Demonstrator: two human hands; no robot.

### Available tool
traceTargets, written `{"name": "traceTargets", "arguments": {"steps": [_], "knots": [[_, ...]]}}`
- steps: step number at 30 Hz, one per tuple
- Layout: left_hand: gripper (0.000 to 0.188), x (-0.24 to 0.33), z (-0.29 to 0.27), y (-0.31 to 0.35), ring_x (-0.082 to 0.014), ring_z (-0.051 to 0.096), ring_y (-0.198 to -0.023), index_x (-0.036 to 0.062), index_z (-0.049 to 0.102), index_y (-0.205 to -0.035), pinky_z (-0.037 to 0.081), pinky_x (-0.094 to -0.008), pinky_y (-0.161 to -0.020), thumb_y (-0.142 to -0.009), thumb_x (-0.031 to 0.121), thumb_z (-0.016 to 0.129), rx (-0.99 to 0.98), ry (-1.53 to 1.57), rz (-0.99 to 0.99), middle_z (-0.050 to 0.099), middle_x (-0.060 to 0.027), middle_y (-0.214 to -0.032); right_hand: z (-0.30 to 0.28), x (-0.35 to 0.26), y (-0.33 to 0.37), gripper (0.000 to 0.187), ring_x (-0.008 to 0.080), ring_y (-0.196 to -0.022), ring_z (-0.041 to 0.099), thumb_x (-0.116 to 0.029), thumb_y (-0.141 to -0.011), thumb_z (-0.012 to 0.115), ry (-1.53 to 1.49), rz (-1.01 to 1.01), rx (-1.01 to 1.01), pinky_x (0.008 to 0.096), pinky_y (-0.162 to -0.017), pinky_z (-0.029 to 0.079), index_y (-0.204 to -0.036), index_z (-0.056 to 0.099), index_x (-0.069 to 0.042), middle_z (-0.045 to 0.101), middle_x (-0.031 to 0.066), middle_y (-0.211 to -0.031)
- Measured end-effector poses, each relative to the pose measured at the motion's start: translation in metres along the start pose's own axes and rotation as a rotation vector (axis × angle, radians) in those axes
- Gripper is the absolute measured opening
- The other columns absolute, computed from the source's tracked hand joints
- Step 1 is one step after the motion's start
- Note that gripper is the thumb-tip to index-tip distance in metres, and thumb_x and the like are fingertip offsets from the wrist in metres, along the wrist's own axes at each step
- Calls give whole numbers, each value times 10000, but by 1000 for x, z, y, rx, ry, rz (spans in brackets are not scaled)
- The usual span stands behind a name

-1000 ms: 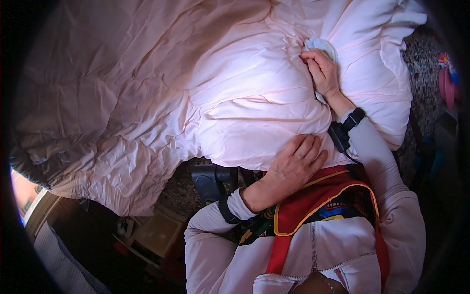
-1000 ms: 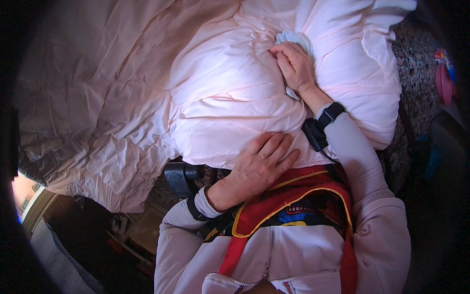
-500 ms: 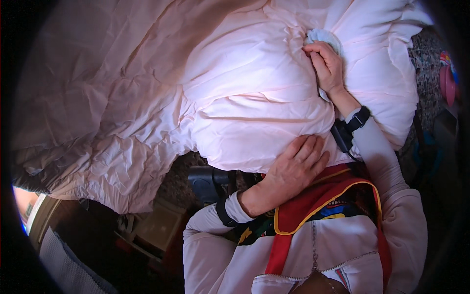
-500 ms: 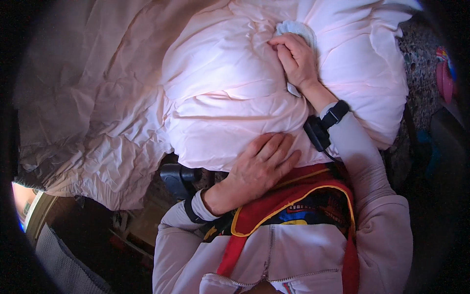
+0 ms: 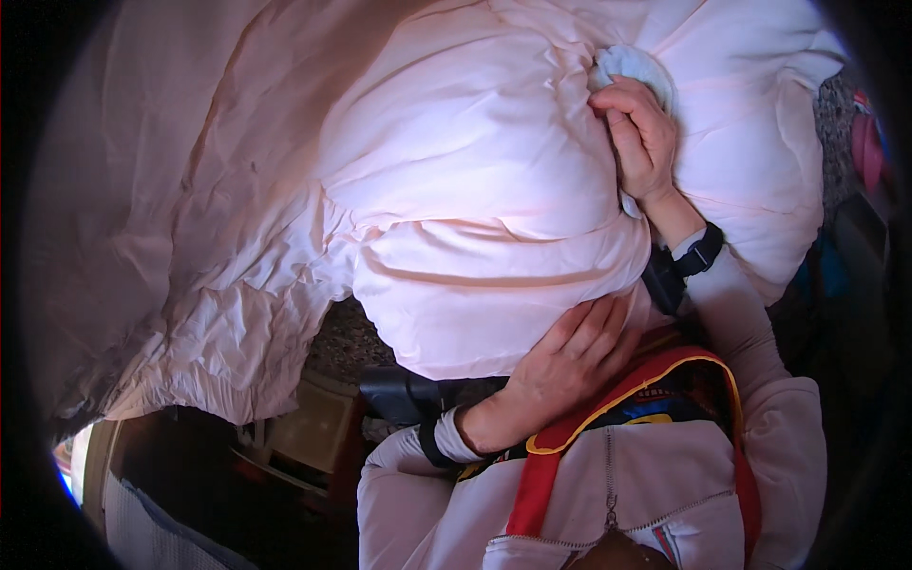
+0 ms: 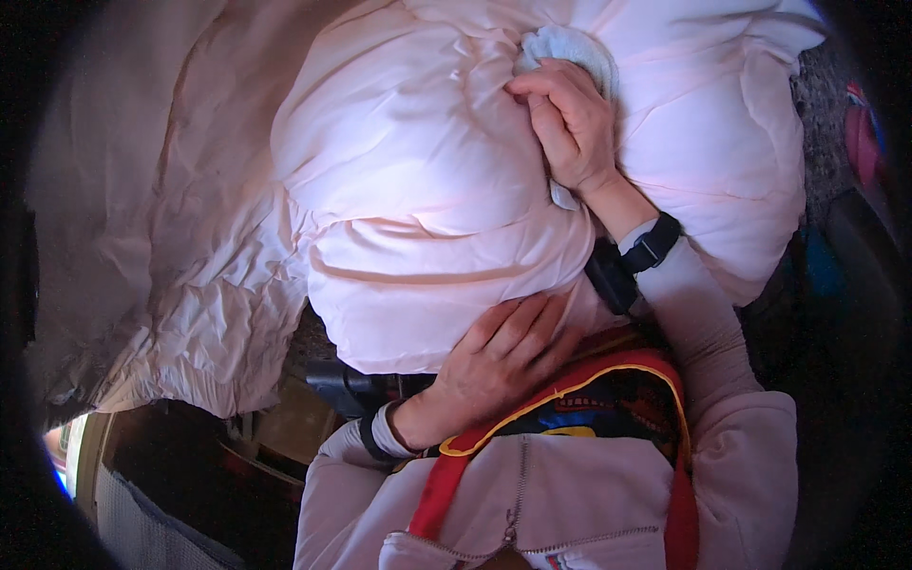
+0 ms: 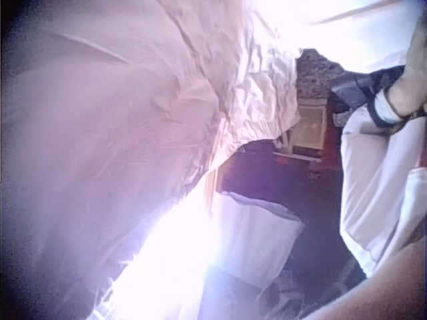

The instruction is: The recorder irons a large pink duvet or comforter draped over a surface.

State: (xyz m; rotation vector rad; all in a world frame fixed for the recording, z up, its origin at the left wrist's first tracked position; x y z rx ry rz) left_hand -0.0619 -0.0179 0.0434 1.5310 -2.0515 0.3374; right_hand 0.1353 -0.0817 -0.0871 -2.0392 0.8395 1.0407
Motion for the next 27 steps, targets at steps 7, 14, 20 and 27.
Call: {"name": "traceTargets", "arguments": {"steps": [7,14,20,27], "knots": [[460,-1,1,0,-259,471,-1215,132,557,-1237,388,-362,-1008,-786,219,534,-2,-3,-5,513,-129,-1304,-2,0,-1,139,330,-874,617,-42,-864,513,9,-20,-10,430,-946,453,-897,647,-31,669,119,-880],[456,-1,-2,0,-268,474,-1219,126,562,-1227,381,-380,-1021,-785,232,534,-3,-8,3,524,-128,-1289,-1,2,-1,150,331,-864,611,-59,-875,503,-2,-24,3,422,-944,451,-905,648,-33,663,115,-865],[445,0,-2,1,-273,495,-1201,85,568,-1197,387,-386,-1017,-769,206,540,9,-19,38,534,-137,-1266,-1,2,3,166,323,-897,604,-73,-878,504,3,4,17,400,-908,461,-920,661,-40,656,125,-865],[446,0,-3,1,-273,509,-1184,63,573,-1180,390,-380,-1012,-757,199,535,22,-49,54,547,-141,-1235,0,5,2,164,309,-906,606,-66,-874,504,-19,-6,16,359,-815,475,-926,658,-37,657,111,-909]]}}
Point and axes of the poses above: each hand's wrist, its own y-axis away from the middle knuckle, its own z-axis out of the palm, x = y × z, the point moved 1 cm from there along -y, towards the middle knuckle
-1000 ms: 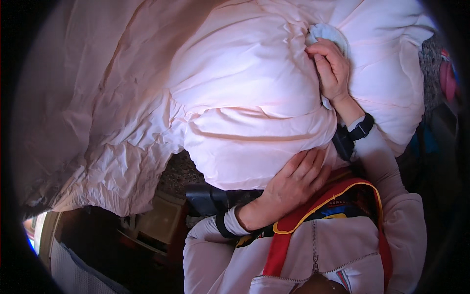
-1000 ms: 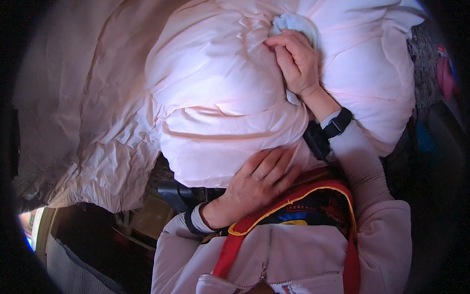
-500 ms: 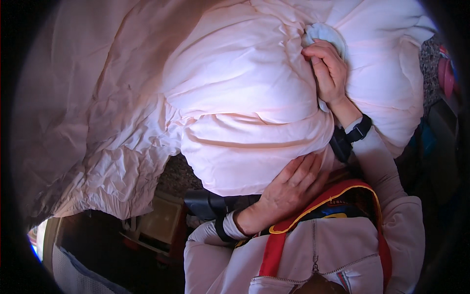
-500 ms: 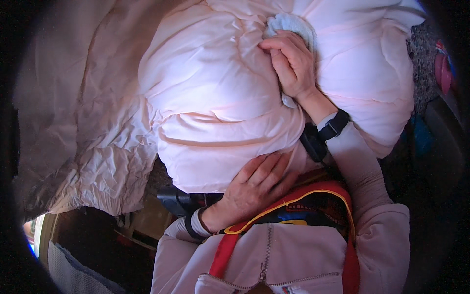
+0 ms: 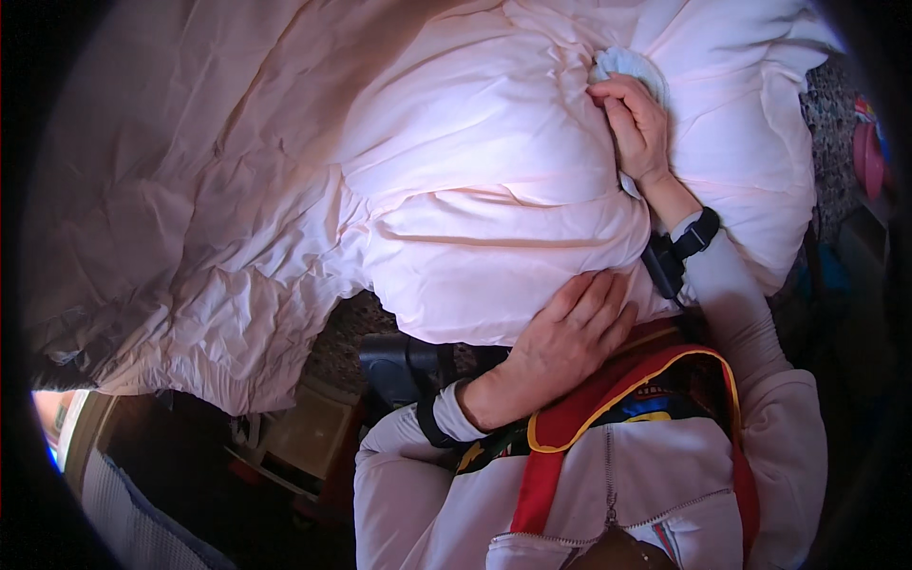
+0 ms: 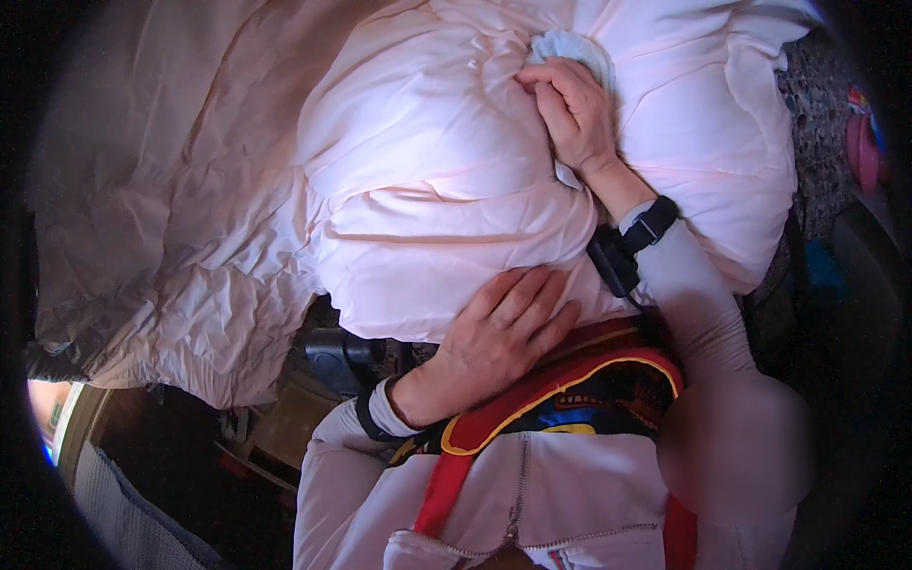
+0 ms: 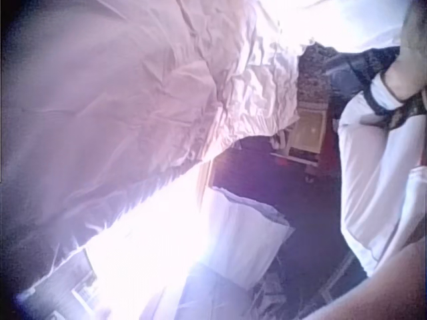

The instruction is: The recorder irons a large pink duvet or comforter draped over a surface.

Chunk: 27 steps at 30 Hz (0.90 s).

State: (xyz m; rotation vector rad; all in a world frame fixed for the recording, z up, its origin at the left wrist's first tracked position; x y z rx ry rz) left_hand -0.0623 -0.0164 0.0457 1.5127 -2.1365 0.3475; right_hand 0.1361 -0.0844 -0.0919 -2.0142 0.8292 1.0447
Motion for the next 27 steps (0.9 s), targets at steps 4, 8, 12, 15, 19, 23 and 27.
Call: {"name": "traceTargets", "arguments": {"steps": [4,8,12,15,19,23,27], "knots": [[439,0,3,1,-272,511,-1180,57,574,-1171,389,-380,-1011,-758,201,531,4,-8,0,547,-143,-1232,0,0,0,165,303,-906,607,-58,-873,501,-17,11,-2,355,-816,476,-926,655,-32,658,107,-911],[436,0,4,0,-269,511,-1182,57,578,-1169,390,-382,-1011,-761,203,530,22,-8,4,547,-143,-1233,-1,2,0,167,300,-907,609,-57,-872,501,-17,9,1,351,-815,477,-927,656,-32,657,115,-911],[435,0,5,1,-269,510,-1185,59,581,-1169,393,-381,-1008,-762,205,531,11,8,-2,547,-143,-1237,0,-1,0,167,304,-914,610,-61,-872,504,-3,22,-9,351,-819,477,-928,658,-32,657,120,-915],[439,0,3,0,-270,510,-1187,62,579,-1174,396,-380,-1006,-762,207,534,-10,23,-9,542,-145,-1251,0,1,0,166,311,-914,610,-65,-869,507,0,30,-14,359,-844,474,-926,660,-35,659,120,-918],[440,-1,0,0,-267,505,-1189,78,578,-1184,394,-379,-1010,-767,209,533,-24,22,-14,535,-136,-1272,-1,0,-1,165,321,-912,609,-63,-867,506,18,18,-14,372,-880,468,-919,661,-42,660,121,-918],[429,0,1,-1,-259,490,-1200,108,576,-1192,394,-373,-1010,-776,207,535,-24,45,-49,531,-125,-1281,-1,-2,-1,160,322,-905,615,-47,-858,508,18,26,-19,399,-936,454,-911,658,-40,667,115,-904],[424,-2,2,-1,-255,477,-1212,124,578,-1192,396,-364,-1006,-777,207,541,-38,45,-44,522,-124,-1291,-1,-3,-3,150,317,-892,621,-33,-852,514,10,12,-17,416,-962,445,-904,655,-33,673,109,-894]]}}
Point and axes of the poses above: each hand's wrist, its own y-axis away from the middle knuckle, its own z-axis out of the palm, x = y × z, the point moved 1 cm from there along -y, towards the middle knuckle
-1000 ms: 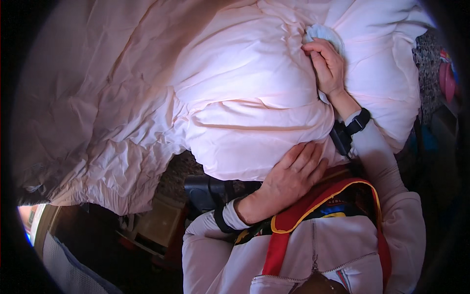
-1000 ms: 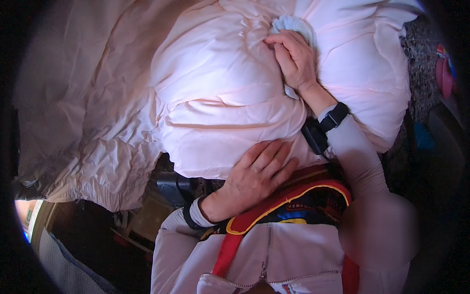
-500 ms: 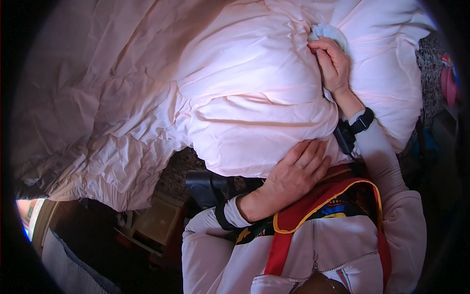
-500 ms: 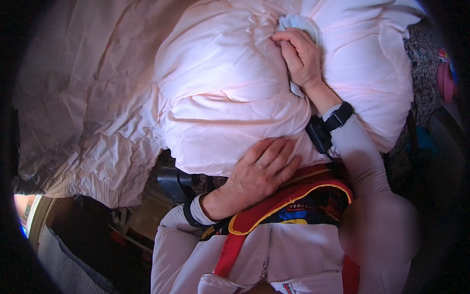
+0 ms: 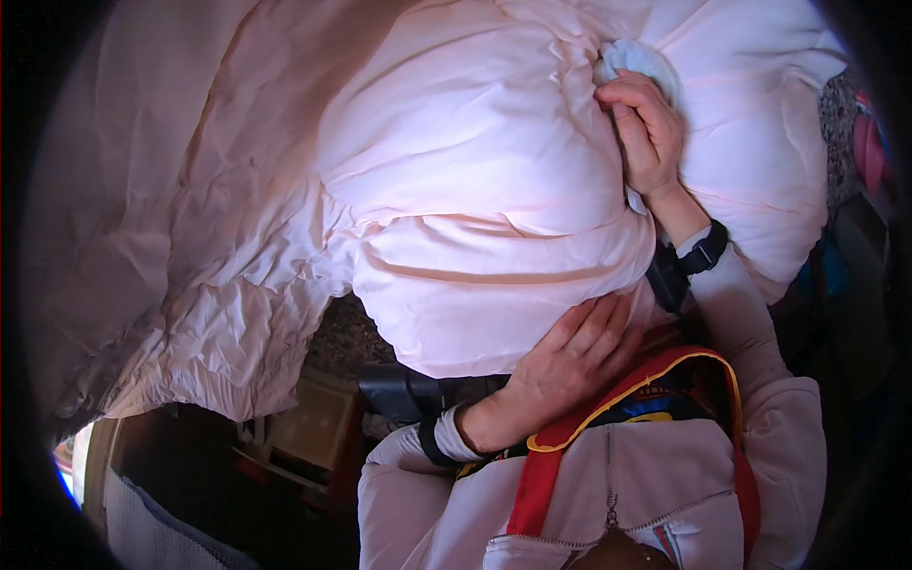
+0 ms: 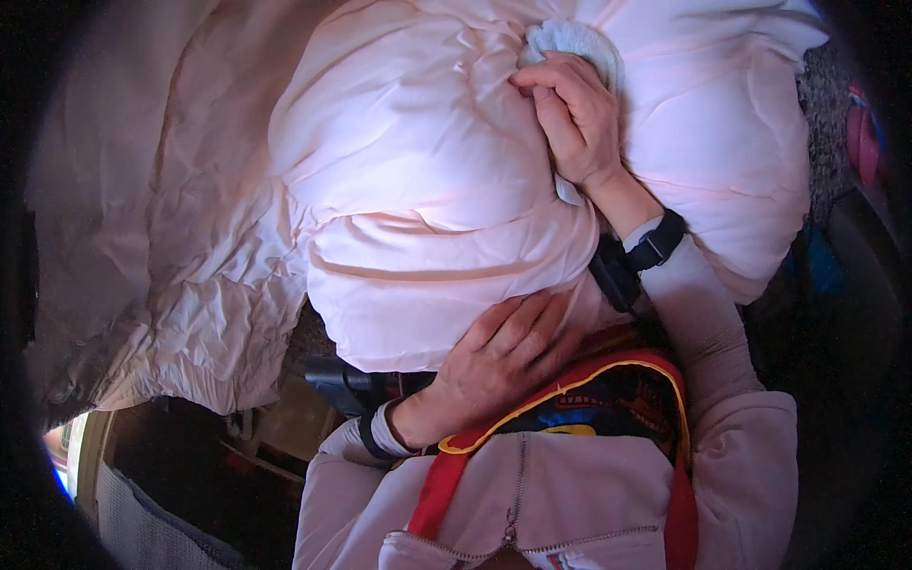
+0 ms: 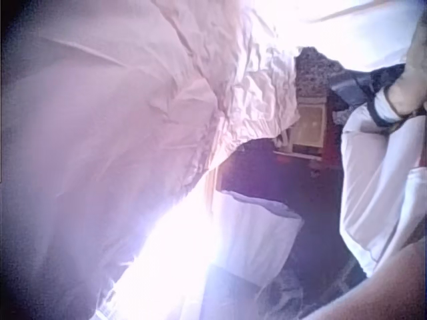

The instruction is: The recorder irons a large pink duvet or comforter draped over a surface.

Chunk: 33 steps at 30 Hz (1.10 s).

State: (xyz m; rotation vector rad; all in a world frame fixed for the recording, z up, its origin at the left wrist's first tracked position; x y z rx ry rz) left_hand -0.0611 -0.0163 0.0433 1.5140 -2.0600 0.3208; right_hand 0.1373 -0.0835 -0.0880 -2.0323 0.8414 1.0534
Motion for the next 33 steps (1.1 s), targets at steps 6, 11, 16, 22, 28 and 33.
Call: {"name": "traceTargets", "arguments": {"steps": [6,11,16,22,28,33], "knots": [[474,-2,1,0,-249,471,-1221,137,571,-1235,397,-349,-1007,-767,207,555,7,16,-28,506,-116,-1313,1,1,0,140,314,-878,620,-27,-860,508,15,-26,6,423,-958,445,-889,644,-21,670,110,-887],[498,-5,-2,-2,-240,463,-1238,159,570,-1265,394,-345,-1011,-768,194,559,-25,13,-23,502,-106,-1328,-1,3,-2,136,307,-859,624,-26,-863,507,-9,-41,-7,427,-950,450,-886,640,-15,666,114,-882],[485,-5,-3,-3,-231,466,-1237,175,579,-1260,386,-334,-1014,-776,185,566,-16,-3,-36,505,-92,-1329,0,2,-2,135,295,-843,628,-29,-866,507,-26,-43,-5,421,-943,454,-886,640,-16,665,112,-873],[475,-4,-1,-3,-256,447,-1265,133,563,-1264,332,-372,-1068,-795,202,534,4,-6,-32,508,-113,-1321,0,2,-2,134,289,-843,629,-32,-870,506,-32,-40,0,423,-940,457,-880,640,-17,665,107,-868],[497,-4,-1,-2,-223,463,-1252,196,573,-1282,362,-335,-1032,-785,186,567,-18,0,-48,505,-80,-1340,-1,0,-1,132,284,-845,628,-26,-866,514,-24,-38,-2,425,-945,456,-888,644,-18,667,106,-872],[477,-10,-1,0,-273,437,-1279,78,544,-1283,313,-385,-1089,-821,193,511,9,34,-25,496,-131,-1339,0,-1,0,143,264,-848,632,-17,-873,510,-44,-28,0,421,-950,455,-900,651,-18,672,95,-877]]}}
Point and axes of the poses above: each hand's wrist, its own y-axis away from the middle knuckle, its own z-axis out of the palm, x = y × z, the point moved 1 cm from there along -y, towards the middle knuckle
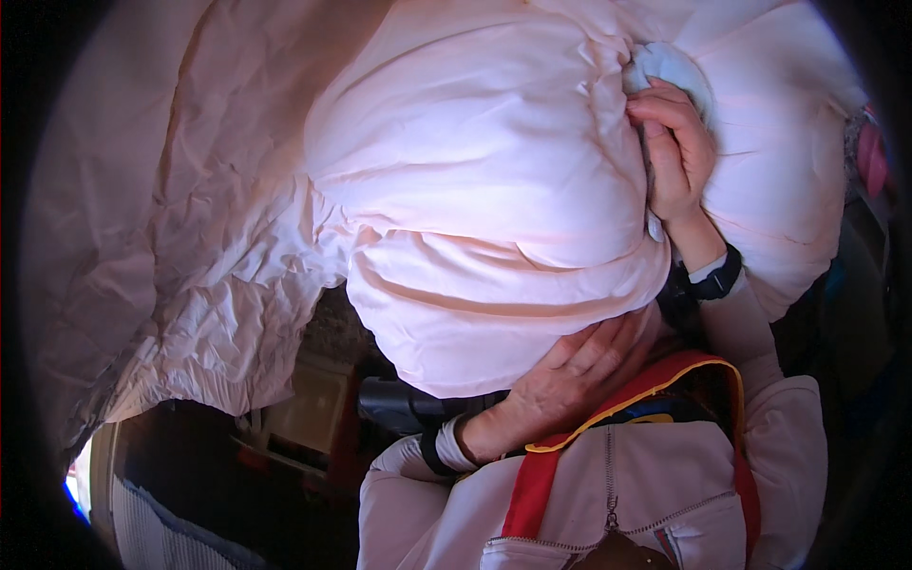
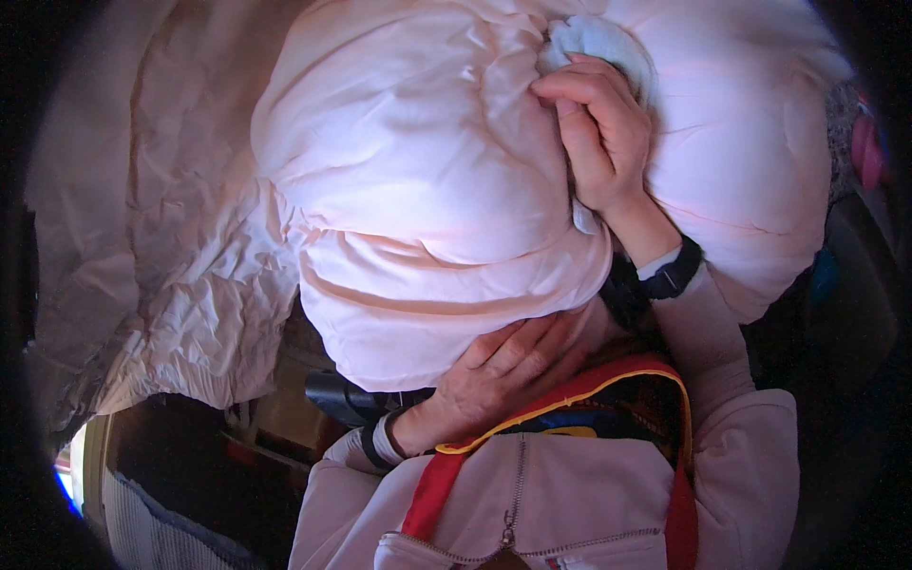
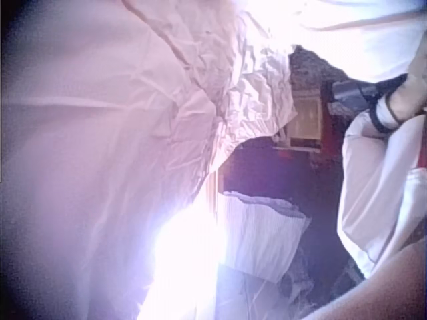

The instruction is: The recorder irons a large pink duvet or comforter draped over a surface.

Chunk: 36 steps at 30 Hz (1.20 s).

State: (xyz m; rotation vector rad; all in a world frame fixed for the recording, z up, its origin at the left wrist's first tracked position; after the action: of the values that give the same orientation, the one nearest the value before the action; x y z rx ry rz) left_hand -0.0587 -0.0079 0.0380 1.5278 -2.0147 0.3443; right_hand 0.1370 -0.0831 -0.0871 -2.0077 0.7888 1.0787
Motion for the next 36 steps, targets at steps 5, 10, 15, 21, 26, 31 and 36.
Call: {"name": "traceTargets", "arguments": {"steps": [5,10,15,21,26,31,36], "knots": [[479,-4,5,-2,-244,407,-1298,121,516,-1320,317,-374,-1075,-848,206,516,16,-120,-19,475,-85,-1360,-2,-2,2,143,260,-845,634,-20,-874,510,-12,47,-16,442,-943,455,-902,650,-8,673,100,-876],[438,-7,16,-3,-227,389,-1305,190,526,-1301,329,-390,-1066,-864,218,509,-8,-194,12,476,-48,-1349,1,-1,-1,146,271,-824,633,2,-849,511,-33,7,-28,462,-915,460,-909,643,-15,667,111,-864],[401,-11,4,-11,-206,437,-1263,217,564,-1240,374,-372,-1024,-840,190,555,-18,-62,-41,508,-18,-1309,2,-1,-1,142,271,-811,626,-7,-844,513,-37,5,-38,465,-911,460,-905,641,-14,660,113,-855],[524,-6,0,-11,-218,478,-1244,188,582,-1276,396,-342,-964,-752,182,561,46,71,-72,517,-75,-1346,3,2,0,146,272,-816,623,-9,-848,507,-36,1,-15,450,-932,452,-901,643,-11,659,111,-853],[504,4,-1,-8,-223,495,-1205,147,579,-1251,392,-344,-962,-752,206,537,47,117,-67,518,-104,-1331,2,1,-2,144,288,-830,625,-12,-849,511,-19,0,4,436,-947,447,-901,646,-15,665,111,-868],[480,9,2,-6,-237,489,-1185,105,572,-1222,387,-359,-975,-756,213,536,57,74,-57,520,-128,-1310,3,3,1,141,321,-870,616,-35,-854,521,18,27,-1,423,-953,445,-907,651,-28,666,118,-889],[483,11,2,-5,-244,483,-1187,88,562,-1227,381,-368,-988,-759,206,532,32,3,-22,520,-133,-1301,3,3,3,147,336,-911,606,-49,-867,511,52,25,17,410,-935,451,-905,652,-36,667,119,-898]]}}
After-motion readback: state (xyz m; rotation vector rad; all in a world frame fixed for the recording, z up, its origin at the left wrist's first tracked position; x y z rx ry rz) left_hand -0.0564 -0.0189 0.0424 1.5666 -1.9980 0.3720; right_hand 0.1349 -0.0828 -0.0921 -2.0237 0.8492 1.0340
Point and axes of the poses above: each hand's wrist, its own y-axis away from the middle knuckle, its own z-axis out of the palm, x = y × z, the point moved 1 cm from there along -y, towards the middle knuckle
